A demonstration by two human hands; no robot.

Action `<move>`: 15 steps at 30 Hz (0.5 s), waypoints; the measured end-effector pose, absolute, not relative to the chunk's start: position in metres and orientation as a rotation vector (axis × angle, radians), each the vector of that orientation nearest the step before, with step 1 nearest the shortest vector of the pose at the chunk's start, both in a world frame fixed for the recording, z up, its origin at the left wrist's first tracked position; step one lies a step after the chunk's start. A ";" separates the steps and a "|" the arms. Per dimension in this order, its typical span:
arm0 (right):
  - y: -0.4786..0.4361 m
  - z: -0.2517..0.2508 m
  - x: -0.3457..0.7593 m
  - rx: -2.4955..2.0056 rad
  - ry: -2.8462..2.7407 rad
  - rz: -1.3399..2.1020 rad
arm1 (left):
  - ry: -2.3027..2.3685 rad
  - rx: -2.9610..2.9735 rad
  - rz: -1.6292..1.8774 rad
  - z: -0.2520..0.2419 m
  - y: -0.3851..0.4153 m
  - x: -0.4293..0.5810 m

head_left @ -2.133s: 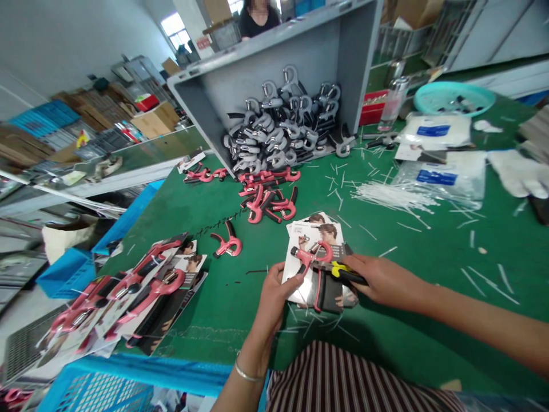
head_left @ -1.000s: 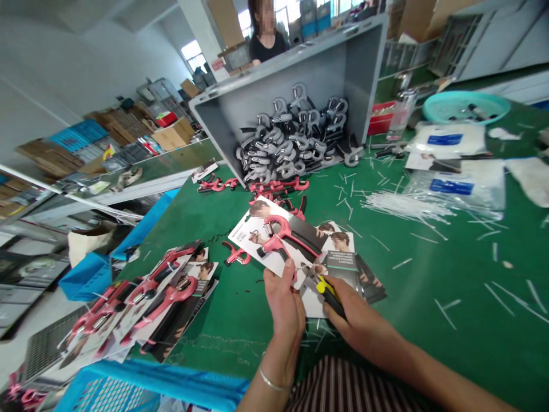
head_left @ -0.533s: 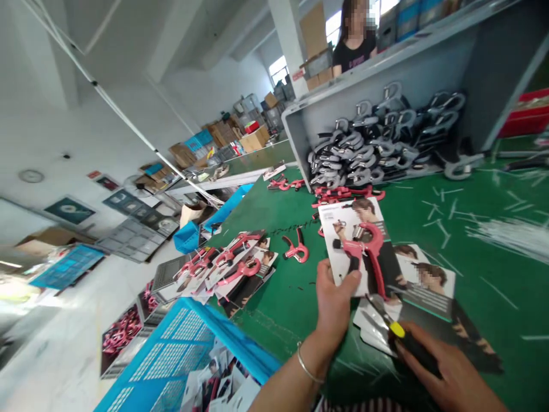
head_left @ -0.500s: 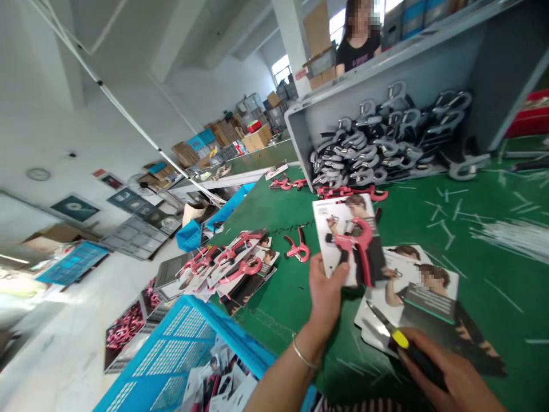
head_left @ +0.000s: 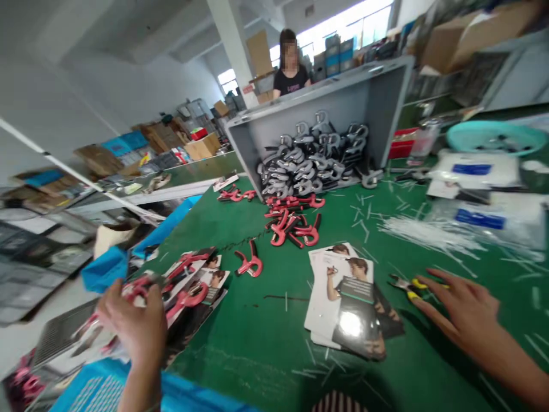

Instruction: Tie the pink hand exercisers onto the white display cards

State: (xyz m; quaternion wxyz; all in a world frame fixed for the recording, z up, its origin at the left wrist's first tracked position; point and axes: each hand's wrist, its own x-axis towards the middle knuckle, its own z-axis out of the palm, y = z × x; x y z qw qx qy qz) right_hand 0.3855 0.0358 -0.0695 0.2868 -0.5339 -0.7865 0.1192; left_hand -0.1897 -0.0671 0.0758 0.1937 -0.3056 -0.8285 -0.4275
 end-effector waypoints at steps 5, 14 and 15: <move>0.058 -0.032 0.348 -1.420 -2.203 0.347 | -2.440 -2.054 -1.351 -0.018 -0.020 -0.068; 0.158 -0.044 0.370 -1.861 -2.195 0.250 | -2.595 -2.183 -1.267 -0.069 0.005 0.035; 0.168 -0.045 0.369 -1.894 -2.192 0.250 | -2.629 -2.165 -1.279 -0.068 0.006 0.030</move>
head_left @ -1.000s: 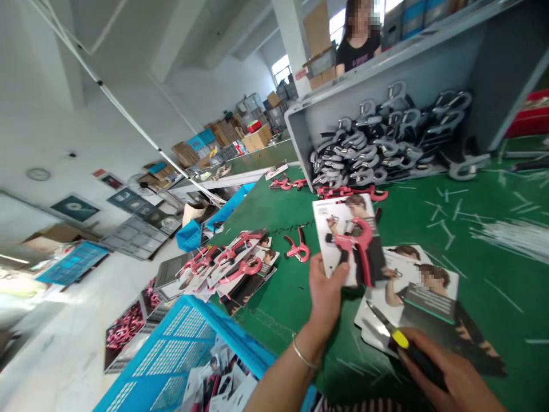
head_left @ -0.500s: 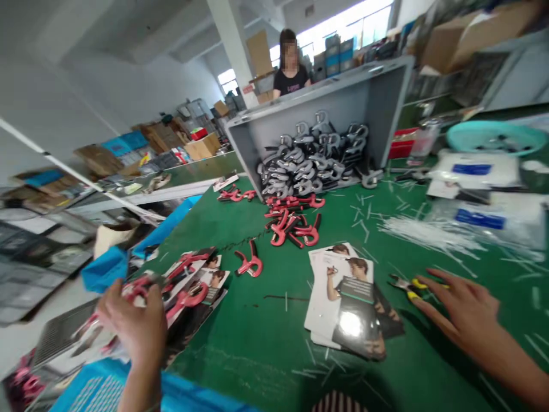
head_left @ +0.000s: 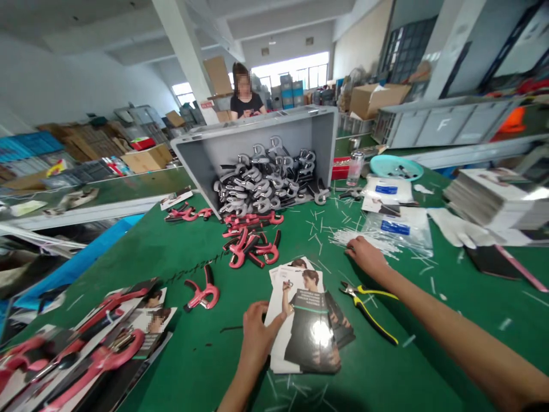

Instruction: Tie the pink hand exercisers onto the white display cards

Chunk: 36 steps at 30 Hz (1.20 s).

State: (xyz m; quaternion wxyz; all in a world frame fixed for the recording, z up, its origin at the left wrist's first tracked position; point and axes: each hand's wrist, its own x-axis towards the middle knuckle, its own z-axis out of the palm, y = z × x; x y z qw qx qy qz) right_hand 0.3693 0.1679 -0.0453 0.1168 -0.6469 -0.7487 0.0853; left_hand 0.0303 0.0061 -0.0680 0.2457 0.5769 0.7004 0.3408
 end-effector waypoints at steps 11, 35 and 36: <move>0.205 -0.025 0.372 -1.678 -2.111 0.483 | 1.473 0.788 1.025 -0.038 0.010 0.008; 0.123 -0.007 0.313 -1.051 -1.032 1.607 | 1.251 0.546 1.471 0.030 0.021 -0.034; 0.120 -0.008 0.311 -1.056 -0.995 1.589 | 1.237 0.508 1.514 0.021 0.018 -0.026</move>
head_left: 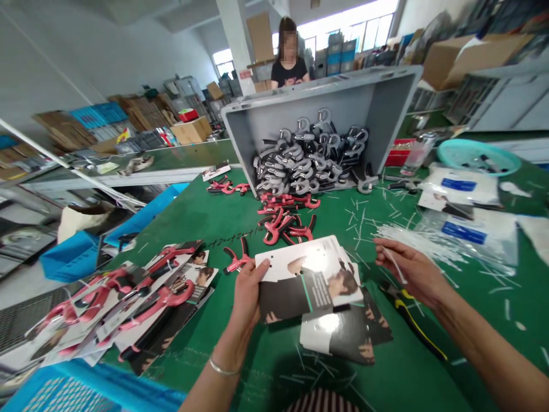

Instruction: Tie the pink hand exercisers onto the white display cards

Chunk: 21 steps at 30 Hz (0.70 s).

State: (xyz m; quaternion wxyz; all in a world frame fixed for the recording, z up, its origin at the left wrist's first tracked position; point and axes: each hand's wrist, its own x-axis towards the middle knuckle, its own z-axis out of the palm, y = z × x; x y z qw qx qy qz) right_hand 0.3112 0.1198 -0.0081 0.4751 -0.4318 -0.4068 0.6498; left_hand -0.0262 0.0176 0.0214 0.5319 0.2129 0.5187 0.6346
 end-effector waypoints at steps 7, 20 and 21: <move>0.110 -0.024 0.315 -1.122 -0.821 1.367 | 1.082 0.399 1.123 -0.029 -0.026 0.001; 0.049 0.004 0.235 -1.023 -1.443 1.226 | 1.087 0.686 1.181 -0.018 -0.012 0.023; 0.045 0.003 0.230 -1.026 -1.495 1.185 | 1.097 0.689 1.182 -0.017 -0.013 0.022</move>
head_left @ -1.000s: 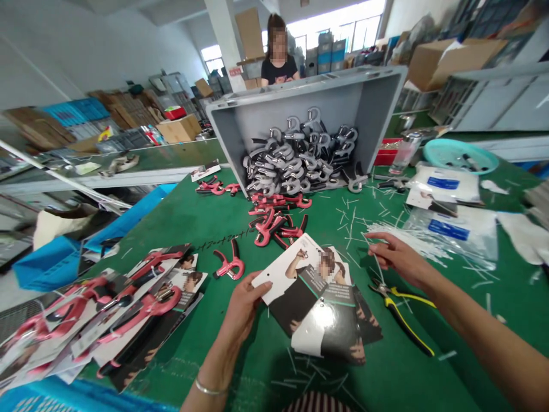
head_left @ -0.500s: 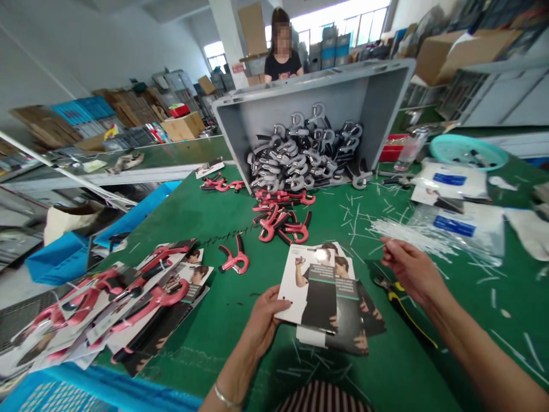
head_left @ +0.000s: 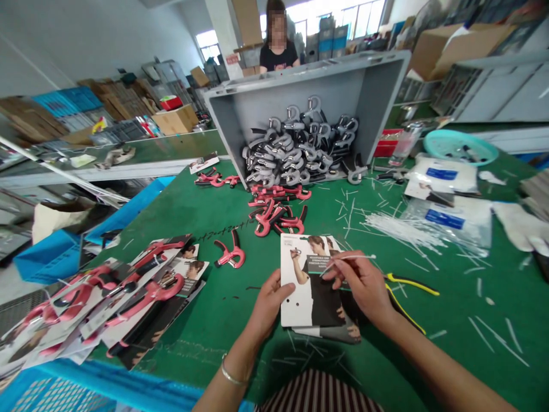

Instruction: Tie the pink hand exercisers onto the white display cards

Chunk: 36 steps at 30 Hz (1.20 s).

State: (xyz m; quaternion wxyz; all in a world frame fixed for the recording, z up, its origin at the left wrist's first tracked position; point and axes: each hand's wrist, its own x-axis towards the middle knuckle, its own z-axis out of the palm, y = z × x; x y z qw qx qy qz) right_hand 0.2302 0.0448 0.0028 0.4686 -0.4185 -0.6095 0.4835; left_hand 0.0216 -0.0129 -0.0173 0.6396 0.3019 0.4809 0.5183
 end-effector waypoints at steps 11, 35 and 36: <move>0.032 -0.026 0.208 -1.001 -1.726 1.028 | 1.255 0.778 1.129 -0.017 -0.019 0.011; 0.035 -0.048 0.194 -0.980 -1.684 0.955 | 1.360 0.938 1.017 0.001 0.013 0.000; 0.037 -0.048 0.193 -0.952 -1.707 0.934 | 1.344 0.939 1.047 0.002 0.014 0.001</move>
